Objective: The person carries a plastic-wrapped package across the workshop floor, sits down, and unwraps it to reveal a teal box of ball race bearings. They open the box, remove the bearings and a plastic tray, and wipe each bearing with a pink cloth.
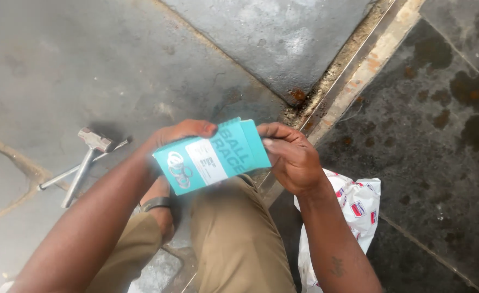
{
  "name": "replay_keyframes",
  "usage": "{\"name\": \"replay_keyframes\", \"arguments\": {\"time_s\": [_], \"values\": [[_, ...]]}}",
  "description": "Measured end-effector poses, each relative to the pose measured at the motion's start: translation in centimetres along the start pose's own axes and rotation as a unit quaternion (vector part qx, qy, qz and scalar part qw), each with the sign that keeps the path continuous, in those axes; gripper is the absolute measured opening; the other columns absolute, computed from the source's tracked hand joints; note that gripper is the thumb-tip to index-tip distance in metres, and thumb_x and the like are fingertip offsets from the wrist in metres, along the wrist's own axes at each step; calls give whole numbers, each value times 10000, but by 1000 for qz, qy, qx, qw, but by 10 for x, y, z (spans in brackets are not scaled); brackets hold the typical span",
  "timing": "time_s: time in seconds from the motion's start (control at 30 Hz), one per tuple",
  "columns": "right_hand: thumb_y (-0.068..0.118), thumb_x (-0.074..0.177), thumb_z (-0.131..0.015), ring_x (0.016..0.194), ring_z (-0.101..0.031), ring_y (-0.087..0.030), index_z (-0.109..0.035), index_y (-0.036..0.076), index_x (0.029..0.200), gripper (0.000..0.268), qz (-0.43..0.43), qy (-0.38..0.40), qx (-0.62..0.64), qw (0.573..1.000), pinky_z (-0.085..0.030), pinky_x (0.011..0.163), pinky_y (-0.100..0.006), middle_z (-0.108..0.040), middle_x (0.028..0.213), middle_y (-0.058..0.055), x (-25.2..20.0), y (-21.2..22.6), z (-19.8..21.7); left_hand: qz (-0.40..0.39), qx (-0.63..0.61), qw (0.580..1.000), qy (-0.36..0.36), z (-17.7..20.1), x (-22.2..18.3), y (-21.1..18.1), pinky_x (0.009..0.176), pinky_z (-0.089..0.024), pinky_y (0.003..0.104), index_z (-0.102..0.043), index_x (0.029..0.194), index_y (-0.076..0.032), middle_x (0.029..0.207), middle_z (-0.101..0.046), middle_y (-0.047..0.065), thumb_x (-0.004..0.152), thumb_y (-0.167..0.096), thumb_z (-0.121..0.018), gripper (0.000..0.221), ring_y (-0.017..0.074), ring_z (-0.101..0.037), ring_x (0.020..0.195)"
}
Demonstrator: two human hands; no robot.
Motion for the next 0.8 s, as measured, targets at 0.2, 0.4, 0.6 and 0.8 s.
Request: {"name": "replay_keyframes", "arguments": {"time_s": [0.2, 0.4, 0.6, 0.8], "values": [[10, 1035, -598, 1151, -676, -215, -560, 2, 1400, 367, -58, 8, 140, 988, -565, 1000, -398, -677, 1298, -141, 12, -28, 21, 23, 57, 996, -67, -39, -2, -27, 724, -609, 343, -666, 1235, 31, 1045, -755, 167, 927, -471, -679, 589, 207, -741, 848], [16, 1029, -662, 1186, -655, -225, -490, 78, 1550, 552, -48, 101, 197, 974, -550, 993, -390, -680, 1326, -135, 14, -39, 7, 73, 143, 978, -136, -47, -15, -35, 635, -574, 287, -719, 1117, -21, 932, -751, 82, 912, -502, -702, 523, 127, -703, 741], [63, 1002, -704, 1314, -600, -213, -421, 45, 1596, 658, -26, 148, -67, 986, -497, 1136, -380, -635, 1430, -146, -23, -2, -15, 134, 111, 979, -110, -31, -32, -2, 659, -568, 300, -716, 1141, 4, 939, -753, 95, 869, -450, -763, 531, 145, -701, 760], [146, 938, -729, 1279, -619, -211, -426, 20, 1558, 701, -70, 30, -179, 981, -554, 1016, -338, -631, 1399, -148, -76, 27, -86, 152, 99, 982, 46, -80, -43, 13, 870, -577, 292, -591, 1299, 39, 1129, -727, 80, 688, -468, -895, 850, 146, -697, 1009]]}}
Point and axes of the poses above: each hand's wrist, its own x-axis towards the middle knuckle, its own z-axis out of the back of the hand, y = z × x, the point moved 1 cm from there along x, towards the middle knuckle
